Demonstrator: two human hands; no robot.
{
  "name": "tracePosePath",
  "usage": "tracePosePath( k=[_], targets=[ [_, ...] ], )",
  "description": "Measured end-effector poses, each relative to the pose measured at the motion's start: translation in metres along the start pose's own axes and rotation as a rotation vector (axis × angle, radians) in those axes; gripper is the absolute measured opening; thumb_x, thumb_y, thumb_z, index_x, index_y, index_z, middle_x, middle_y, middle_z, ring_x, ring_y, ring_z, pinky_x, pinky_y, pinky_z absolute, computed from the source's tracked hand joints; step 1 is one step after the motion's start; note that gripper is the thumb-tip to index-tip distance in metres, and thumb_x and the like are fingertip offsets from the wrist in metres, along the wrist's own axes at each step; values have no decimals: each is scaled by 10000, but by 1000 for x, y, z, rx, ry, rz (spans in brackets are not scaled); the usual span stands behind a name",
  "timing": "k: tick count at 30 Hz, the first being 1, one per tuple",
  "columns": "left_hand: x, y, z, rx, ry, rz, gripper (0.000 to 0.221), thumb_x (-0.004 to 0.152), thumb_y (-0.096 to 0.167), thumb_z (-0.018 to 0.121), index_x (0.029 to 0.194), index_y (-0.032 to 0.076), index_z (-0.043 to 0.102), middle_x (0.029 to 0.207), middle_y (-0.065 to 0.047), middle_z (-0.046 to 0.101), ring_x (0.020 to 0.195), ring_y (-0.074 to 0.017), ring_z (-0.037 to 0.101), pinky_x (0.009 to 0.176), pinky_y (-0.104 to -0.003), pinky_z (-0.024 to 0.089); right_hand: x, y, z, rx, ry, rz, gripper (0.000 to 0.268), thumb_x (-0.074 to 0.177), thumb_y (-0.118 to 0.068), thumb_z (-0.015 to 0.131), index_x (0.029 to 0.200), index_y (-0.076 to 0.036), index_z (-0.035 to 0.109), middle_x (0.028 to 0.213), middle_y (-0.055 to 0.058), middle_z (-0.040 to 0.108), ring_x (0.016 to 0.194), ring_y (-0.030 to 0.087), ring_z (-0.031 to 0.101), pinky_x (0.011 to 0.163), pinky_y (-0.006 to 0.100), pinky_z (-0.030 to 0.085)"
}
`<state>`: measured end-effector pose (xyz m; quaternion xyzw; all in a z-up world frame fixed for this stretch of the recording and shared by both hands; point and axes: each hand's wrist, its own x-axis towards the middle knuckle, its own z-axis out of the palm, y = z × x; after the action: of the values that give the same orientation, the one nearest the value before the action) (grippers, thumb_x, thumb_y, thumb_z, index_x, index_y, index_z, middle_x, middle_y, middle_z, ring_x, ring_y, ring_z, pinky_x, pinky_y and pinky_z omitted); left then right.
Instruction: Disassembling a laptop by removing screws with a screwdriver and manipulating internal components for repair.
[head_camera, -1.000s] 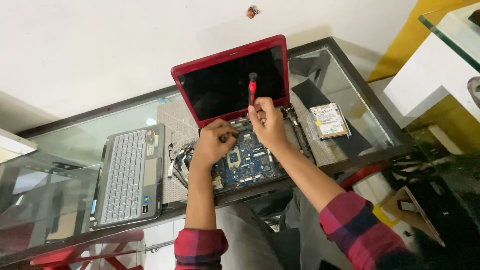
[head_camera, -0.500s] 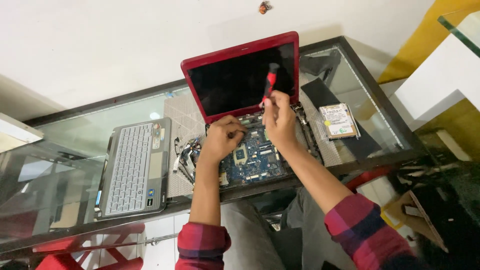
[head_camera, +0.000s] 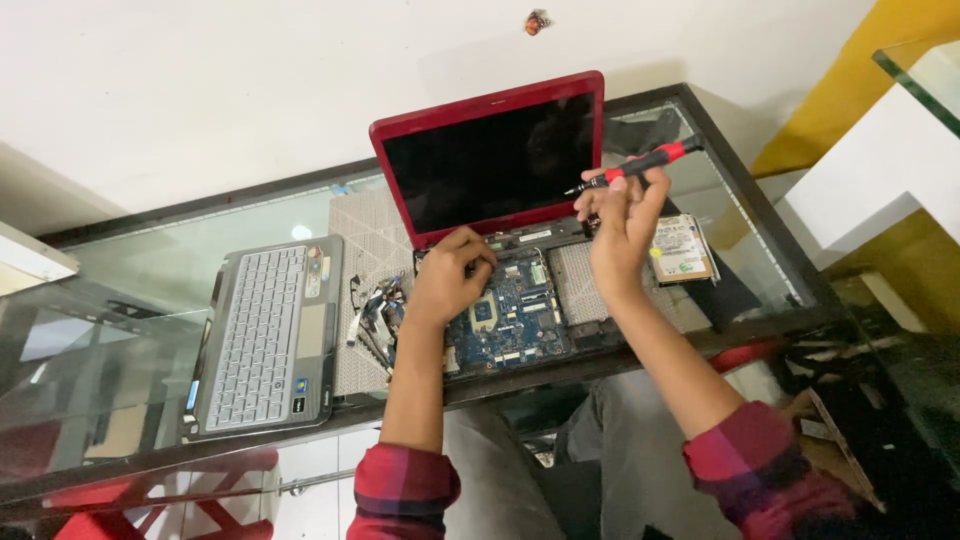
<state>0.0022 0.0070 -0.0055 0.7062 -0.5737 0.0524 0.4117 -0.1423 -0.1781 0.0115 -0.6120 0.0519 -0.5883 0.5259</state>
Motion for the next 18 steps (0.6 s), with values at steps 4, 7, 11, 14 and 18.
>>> tracePosePath(
  k=[4,7,11,14,18],
  targets=[
    [1,13,-7,13,-1,-9,115,825,47,665,811,117,755,863,-62,687,768,-308,690,704,-391,583,-5,11,-30,-66,-162,42,215,1153,-136,302,1350,-55,273,1085,185,630,743,161,651,633,252,554],
    [3,13,-7,35,2,-22,113,833,52,662,804,120,747,857,-47,679,757,-292,688,692,-380,585,-9,22,-45,-33,-340,131,259,1135,-123,354,1355,7,312,1055,232,668,715,205,675,621,295,573],
    [3,13,-7,42,-2,-27,90,833,51,658,803,93,732,851,-70,675,741,-321,683,670,-401,583,-16,40,-62,-29,-399,212,278,1115,-104,397,1350,36,346,1053,263,681,718,234,688,618,328,579],
    [5,9,-8,41,-6,-18,73,819,62,664,791,94,723,843,-82,672,746,-340,686,664,-408,575,-17,37,-61,-102,-353,168,265,1115,-88,409,1340,33,338,1019,239,688,685,216,662,602,298,546],
    [3,8,-6,52,3,-1,64,814,74,671,779,106,713,828,-74,664,733,-343,681,651,-401,568,-25,47,-70,-282,-345,57,241,1111,-74,464,1308,36,381,854,191,695,568,216,641,512,304,487]
  ],
)
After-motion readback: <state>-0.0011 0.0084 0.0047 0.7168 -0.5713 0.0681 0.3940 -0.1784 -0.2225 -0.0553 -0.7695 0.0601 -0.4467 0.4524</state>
